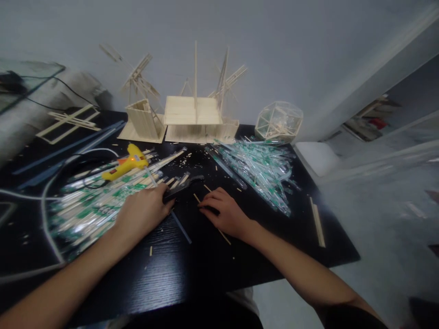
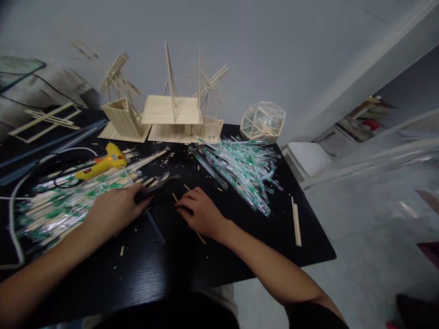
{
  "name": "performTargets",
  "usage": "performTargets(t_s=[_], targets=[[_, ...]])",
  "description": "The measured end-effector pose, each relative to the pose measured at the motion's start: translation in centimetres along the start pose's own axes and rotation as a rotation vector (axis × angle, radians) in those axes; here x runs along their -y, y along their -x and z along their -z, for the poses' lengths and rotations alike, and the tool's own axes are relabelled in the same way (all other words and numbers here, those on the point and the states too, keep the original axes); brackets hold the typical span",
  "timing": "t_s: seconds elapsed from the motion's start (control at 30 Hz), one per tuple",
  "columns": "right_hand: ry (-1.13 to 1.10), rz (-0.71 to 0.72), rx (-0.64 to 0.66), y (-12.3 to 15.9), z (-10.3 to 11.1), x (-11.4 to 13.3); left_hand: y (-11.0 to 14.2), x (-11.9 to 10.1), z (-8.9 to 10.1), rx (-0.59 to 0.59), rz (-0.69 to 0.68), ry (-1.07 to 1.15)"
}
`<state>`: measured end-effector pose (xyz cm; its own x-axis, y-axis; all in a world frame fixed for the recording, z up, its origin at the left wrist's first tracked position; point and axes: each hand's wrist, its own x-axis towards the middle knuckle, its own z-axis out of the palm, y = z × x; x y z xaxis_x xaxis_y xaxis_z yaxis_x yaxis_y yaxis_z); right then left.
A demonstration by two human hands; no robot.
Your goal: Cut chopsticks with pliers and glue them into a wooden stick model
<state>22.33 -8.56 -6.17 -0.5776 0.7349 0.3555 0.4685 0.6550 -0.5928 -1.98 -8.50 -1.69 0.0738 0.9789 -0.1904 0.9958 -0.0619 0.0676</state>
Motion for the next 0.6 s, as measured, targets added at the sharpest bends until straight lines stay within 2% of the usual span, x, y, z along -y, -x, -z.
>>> performTargets(t_s=[0.23, 0.3, 0.47, 0.6], targets=[[0.024, -0.029, -0.067, 0.1, -0.4, -0.4, 0.1, 0.3, -0.1, -0.005, -0.018, 0.041], [0.022, -0.034, -0.111, 0.0, -0.3, -0.1, 0.2, 0.5, 0.1, -0.047, -0.009, 0.202], [-0.089, -0.064, -0.208, -0.3, 0.4, 1.3, 0.9, 0.2, 0.8, -0.144, 0.038, 0.832], [-0.273, -0.158, -0.154, -0.2, 0.8, 2.3, 1.5, -0.8, 0.8, -0.107, 0.042, 1.091]])
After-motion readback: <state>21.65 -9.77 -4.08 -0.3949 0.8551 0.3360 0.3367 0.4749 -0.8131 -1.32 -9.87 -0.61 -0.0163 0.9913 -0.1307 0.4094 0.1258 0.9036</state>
